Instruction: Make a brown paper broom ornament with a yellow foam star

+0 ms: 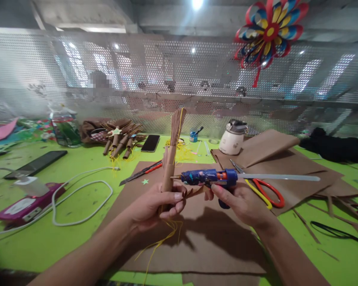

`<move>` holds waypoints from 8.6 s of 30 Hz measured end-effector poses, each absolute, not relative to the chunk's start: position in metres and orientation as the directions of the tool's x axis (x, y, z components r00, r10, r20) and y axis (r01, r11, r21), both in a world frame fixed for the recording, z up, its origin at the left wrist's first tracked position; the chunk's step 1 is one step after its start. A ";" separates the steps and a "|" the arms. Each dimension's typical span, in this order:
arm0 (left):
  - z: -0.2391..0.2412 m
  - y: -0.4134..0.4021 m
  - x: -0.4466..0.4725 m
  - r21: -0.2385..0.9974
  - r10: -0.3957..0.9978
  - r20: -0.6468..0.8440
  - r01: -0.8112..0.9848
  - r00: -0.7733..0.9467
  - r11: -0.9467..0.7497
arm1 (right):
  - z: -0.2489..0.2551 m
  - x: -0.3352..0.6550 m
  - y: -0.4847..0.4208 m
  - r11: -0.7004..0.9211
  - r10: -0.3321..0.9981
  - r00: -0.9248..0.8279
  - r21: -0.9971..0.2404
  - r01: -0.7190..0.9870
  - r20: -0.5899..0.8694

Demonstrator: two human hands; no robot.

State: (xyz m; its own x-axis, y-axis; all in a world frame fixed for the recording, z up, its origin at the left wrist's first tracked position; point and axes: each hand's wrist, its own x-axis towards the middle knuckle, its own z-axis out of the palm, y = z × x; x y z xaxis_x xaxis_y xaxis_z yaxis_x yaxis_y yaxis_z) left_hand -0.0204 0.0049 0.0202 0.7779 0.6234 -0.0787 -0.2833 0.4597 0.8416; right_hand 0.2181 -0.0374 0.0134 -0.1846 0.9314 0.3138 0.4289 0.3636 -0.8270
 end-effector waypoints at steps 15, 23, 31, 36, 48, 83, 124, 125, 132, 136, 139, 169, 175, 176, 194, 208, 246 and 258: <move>0.022 0.006 -0.019 0.846 0.616 -0.095 -0.263 0.782 0.465 | 0.025 0.208 -0.042 0.412 0.911 -0.195 -0.791 0.451 0.363; 0.022 0.005 -0.019 0.858 0.629 -0.093 -0.258 0.772 0.444 | 0.026 0.209 -0.043 0.411 0.911 -0.202 -0.771 0.485 0.359; 0.020 0.006 -0.020 0.858 0.630 -0.108 -0.248 0.769 0.451 | 0.021 0.209 -0.042 0.386 0.922 -0.152 -0.803 0.453 0.357; 0.019 0.006 -0.020 0.850 0.626 -0.099 -0.261 0.774 0.458 | 0.025 0.206 -0.042 0.389 0.920 -0.145 -0.806 0.446 0.364; 0.022 0.005 -0.021 0.829 0.622 -0.084 -0.292 0.778 0.477 | 0.012 0.207 -0.030 0.335 0.922 -0.040 -0.740 0.583 0.386; 0.014 0.009 -0.013 0.937 0.832 -0.016 -0.281 0.555 0.205 | 0.033 0.155 -0.015 0.392 0.916 0.066 -0.917 0.072 0.396; 0.015 -0.002 -0.014 0.924 0.520 -0.147 -0.070 0.842 0.375 | 0.025 0.173 -0.009 0.434 0.896 -0.118 -0.900 0.040 0.427; 0.014 -0.002 -0.014 0.924 0.520 -0.141 -0.076 0.842 0.375 | 0.024 0.173 -0.009 0.434 0.896 -0.118 -0.900 0.035 0.428; 0.011 -0.001 -0.014 0.919 0.521 -0.146 -0.080 0.841 0.386 | 0.024 0.172 -0.009 0.464 0.885 -0.089 -0.884 0.062 0.458; 0.012 -0.001 -0.014 0.924 0.520 -0.138 -0.079 0.843 0.373 | 0.022 0.171 -0.009 0.472 0.881 -0.081 -0.880 0.058 0.467; 0.013 -0.001 -0.015 0.932 0.518 -0.138 -0.067 0.844 0.357 | 0.021 0.170 -0.009 0.476 0.879 -0.076 -0.878 0.062 0.471; 0.012 0.005 -0.011 0.907 0.495 -0.178 -0.053 0.850 0.417 | 0.023 0.162 -0.016 0.599 0.782 -0.018 -0.744 0.298 0.623; 0.011 0.005 -0.010 0.918 0.526 -0.191 -0.040 0.829 0.396 | 0.022 0.163 -0.018 0.587 0.788 -0.017 -0.742 0.322 0.616; 0.011 0.005 -0.010 0.917 0.528 -0.192 -0.041 0.827 0.397 | 0.021 0.162 -0.018 0.584 0.790 -0.014 -0.747 0.318 0.613; 0.012 0.005 -0.010 0.928 0.549 -0.180 -0.045 0.817 0.371 | 0.020 0.159 -0.017 0.520 0.844 0.009 -0.823 0.230 0.536; 0.013 0.005 -0.010 0.935 0.590 -0.146 -0.083 0.794 0.344 | 0.022 0.156 -0.021 0.490 0.871 -0.081 -0.856 0.166 0.484; 0.014 -0.001 -0.013 0.975 0.609 -0.126 -0.014 0.783 0.220 | 0.021 0.151 -0.017 0.492 0.870 -0.123 -0.857 0.156 0.477; 0.012 0.002 -0.012 0.940 0.663 -0.162 -0.089 0.730 0.328 | 0.015 0.153 -0.014 0.424 0.906 -0.080 -0.892 0.157 0.417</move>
